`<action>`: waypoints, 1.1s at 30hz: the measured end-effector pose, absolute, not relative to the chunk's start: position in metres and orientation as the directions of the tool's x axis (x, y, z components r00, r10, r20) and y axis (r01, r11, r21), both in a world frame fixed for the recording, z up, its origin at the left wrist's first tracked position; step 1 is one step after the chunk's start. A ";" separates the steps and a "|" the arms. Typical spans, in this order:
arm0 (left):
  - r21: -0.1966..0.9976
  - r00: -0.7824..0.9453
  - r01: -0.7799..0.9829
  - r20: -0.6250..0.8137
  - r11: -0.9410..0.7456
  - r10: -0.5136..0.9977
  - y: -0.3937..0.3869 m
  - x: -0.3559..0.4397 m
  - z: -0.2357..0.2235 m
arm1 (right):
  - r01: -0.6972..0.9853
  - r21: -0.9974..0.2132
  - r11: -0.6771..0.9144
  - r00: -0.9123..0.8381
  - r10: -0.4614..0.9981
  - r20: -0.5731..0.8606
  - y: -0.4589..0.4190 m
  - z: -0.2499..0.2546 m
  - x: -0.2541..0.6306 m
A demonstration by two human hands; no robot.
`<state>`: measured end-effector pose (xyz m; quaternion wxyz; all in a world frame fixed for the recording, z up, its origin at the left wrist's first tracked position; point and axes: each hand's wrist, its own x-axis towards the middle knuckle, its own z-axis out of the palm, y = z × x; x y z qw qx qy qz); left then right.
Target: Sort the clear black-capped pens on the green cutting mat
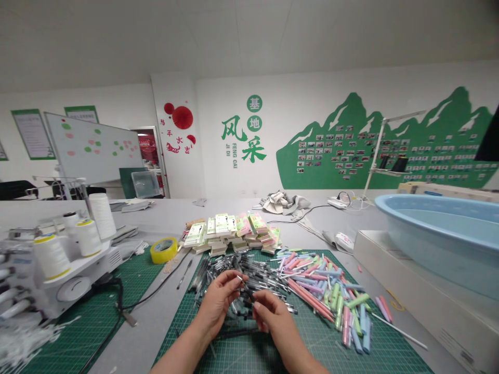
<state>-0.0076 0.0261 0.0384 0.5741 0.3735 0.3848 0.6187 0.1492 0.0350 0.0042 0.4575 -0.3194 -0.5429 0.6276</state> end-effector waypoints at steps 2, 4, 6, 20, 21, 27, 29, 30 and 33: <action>0.924 -0.049 -0.377 0.045 -0.060 0.998 0.025 -0.007 0.039 | -0.232 -0.973 0.007 -0.375 0.922 0.096 0.035 0.006 0.149; 0.946 -0.033 -0.315 0.068 -0.075 0.997 0.025 -0.006 0.040 | -0.234 -0.972 0.006 -0.373 0.923 0.096 0.034 0.007 0.149; 0.966 -0.022 -0.239 0.099 -0.102 0.995 0.025 -0.006 0.040 | -0.235 -0.972 0.010 -0.374 0.922 0.100 0.034 0.006 0.149; 0.973 0.040 -0.183 0.148 -0.138 0.988 0.022 -0.006 0.042 | -0.209 -0.978 -0.024 -0.420 0.905 0.067 0.037 0.003 0.151; 0.971 0.041 -0.197 0.149 -0.138 0.988 0.022 -0.006 0.042 | -0.214 -0.976 -0.042 -0.434 0.899 0.057 0.036 0.004 0.150; 0.963 0.052 -0.232 0.153 -0.137 0.987 0.021 -0.005 0.042 | -0.320 -0.944 -0.082 -0.372 0.927 0.046 0.032 0.006 0.148; 0.958 0.067 -0.255 0.157 -0.135 0.985 0.021 -0.004 0.041 | -0.305 -0.949 -0.077 -0.390 0.919 0.050 0.031 0.007 0.148; 0.953 0.073 -0.272 0.157 -0.132 0.985 0.021 -0.004 0.041 | -0.293 -0.952 -0.084 -0.410 0.911 0.046 0.031 0.008 0.148; 0.937 0.085 -0.327 0.156 -0.120 0.984 0.021 -0.004 0.040 | -0.281 -0.953 -0.112 -0.483 0.875 0.040 0.029 0.010 0.148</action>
